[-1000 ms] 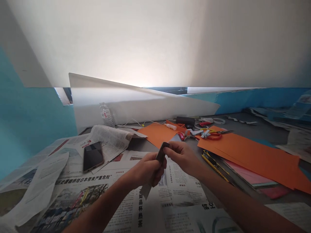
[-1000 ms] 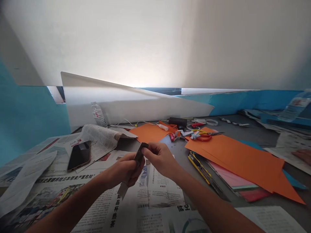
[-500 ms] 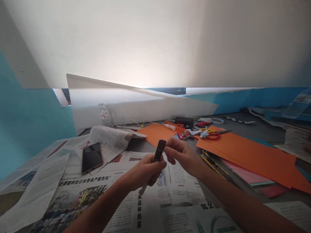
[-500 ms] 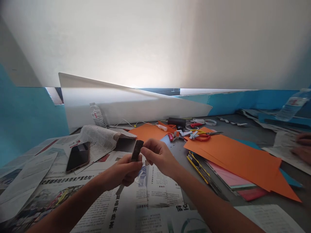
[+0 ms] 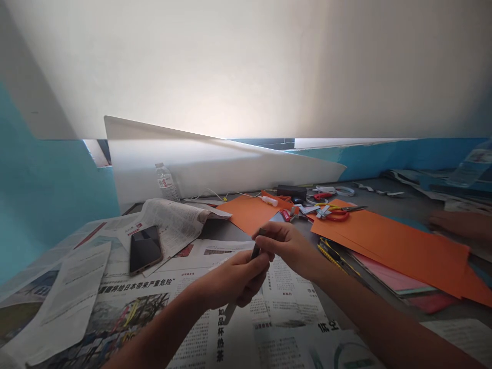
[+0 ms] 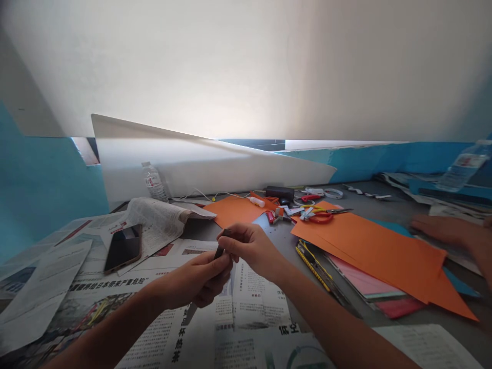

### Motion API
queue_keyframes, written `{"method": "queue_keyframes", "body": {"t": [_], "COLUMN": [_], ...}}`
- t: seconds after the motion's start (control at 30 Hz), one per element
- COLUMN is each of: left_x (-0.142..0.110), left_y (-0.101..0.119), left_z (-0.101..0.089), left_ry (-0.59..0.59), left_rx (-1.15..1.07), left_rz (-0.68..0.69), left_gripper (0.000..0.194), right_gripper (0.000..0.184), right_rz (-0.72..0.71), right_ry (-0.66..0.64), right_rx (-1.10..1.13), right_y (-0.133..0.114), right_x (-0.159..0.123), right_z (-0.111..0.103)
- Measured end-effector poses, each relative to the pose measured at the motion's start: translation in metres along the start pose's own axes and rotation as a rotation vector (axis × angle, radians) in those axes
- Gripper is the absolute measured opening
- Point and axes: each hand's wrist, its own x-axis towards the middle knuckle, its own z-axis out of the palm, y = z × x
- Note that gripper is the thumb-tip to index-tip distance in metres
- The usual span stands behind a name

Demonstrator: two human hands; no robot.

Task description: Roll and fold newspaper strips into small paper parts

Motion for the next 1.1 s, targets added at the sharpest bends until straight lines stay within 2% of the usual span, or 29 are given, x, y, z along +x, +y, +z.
{"method": "queue_keyframes", "body": {"t": [0.17,0.4,0.47,0.63,0.77,0.93,1.1], "left_x": [0.005,0.007,0.008,0.009,0.009,0.007,0.004], "left_y": [-0.007,-0.008,-0.008,-0.011,-0.015,-0.014,-0.01], "left_z": [-0.002,-0.001,0.002,0.008,0.007,0.006,0.003], "left_ry": [0.062,0.077,0.13,0.353,0.425,0.415,0.339], "left_rx": [-0.036,-0.024,0.007,0.195,0.305,0.33,0.32], "left_rz": [0.149,0.242,0.268,0.336,0.357,0.367,0.286], "left_gripper": [0.038,0.036,0.035,0.034,0.034,0.031,0.026], "right_gripper": [0.019,0.018,0.018,0.018,0.016,0.02,0.022], "right_rz": [-0.028,-0.036,-0.037,-0.026,-0.049,-0.07,-0.103], "right_ry": [0.033,0.022,0.017,0.034,0.021,0.088,0.153], "right_rx": [0.064,0.156,0.173,0.206,0.173,0.084,0.042], "right_y": [0.002,0.007,0.007,0.006,0.006,0.006,0.008], "right_x": [0.002,0.003,0.003,0.003,0.003,0.003,0.004], "right_z": [-0.004,-0.005,-0.005,-0.003,-0.003,-0.001,-0.002]}}
